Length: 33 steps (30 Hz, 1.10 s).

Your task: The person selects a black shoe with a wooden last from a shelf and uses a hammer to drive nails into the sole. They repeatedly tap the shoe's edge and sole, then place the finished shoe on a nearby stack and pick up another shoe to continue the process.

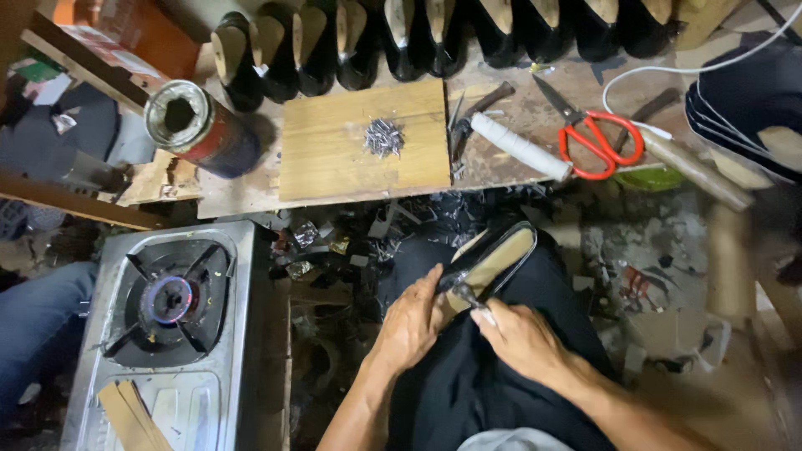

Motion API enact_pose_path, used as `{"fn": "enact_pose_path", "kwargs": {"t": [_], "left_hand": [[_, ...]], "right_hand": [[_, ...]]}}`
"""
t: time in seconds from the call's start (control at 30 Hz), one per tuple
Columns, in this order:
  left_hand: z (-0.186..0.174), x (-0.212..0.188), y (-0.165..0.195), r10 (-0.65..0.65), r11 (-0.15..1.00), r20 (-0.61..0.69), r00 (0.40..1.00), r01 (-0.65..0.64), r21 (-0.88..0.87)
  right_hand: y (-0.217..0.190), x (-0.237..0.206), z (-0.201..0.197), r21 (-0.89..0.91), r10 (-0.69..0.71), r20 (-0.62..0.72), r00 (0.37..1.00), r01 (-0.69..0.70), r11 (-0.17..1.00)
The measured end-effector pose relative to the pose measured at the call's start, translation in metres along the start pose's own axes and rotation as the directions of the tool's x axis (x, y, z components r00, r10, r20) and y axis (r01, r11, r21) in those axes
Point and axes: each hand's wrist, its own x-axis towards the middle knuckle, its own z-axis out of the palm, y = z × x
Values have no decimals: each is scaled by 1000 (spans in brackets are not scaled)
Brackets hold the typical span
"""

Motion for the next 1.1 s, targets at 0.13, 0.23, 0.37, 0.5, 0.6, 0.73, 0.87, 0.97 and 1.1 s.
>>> {"fn": "enact_pose_path", "kwargs": {"t": [0.13, 0.23, 0.37, 0.5, 0.6, 0.73, 0.87, 0.97, 1.1], "left_hand": [[-2, -1, 2, -68, 998, 88, 994, 67, 5], [-10, 4, 0, 22, 1000, 66, 998, -21, -14], [-22, 6, 6, -151, 976, 71, 986, 160, -148], [-32, 3, 22, -413, 844, 116, 903, 428, -324], [-41, -8, 36, -329, 864, 126, 936, 352, -359], [-56, -8, 46, 188, 941, 81, 979, -156, -299], [-59, 2, 42, 387, 921, -102, 916, -390, -11], [-29, 16, 36, -211, 794, -316, 925, -27, -608], [19, 21, 21, -290, -50, 150, 945, 141, -989]], "right_hand": [[4, -3, -4, -91, -533, -272, 801, 531, 843], [11, 8, 6, -85, -255, -50, 966, 250, 964], [43, 12, 15, 10, 157, 56, 986, -158, 987], [90, 14, -15, 671, 410, -83, 908, -253, 697], [125, 19, -62, 848, 657, 54, 752, -381, 367], [141, 13, -96, 909, 338, 336, 879, -396, 127], [108, -10, -108, 825, 206, 218, 954, -293, 484], [65, -35, -97, 417, 179, -185, 966, -88, 905], [26, -52, -66, 15, -356, -473, 806, 411, 911]]}}
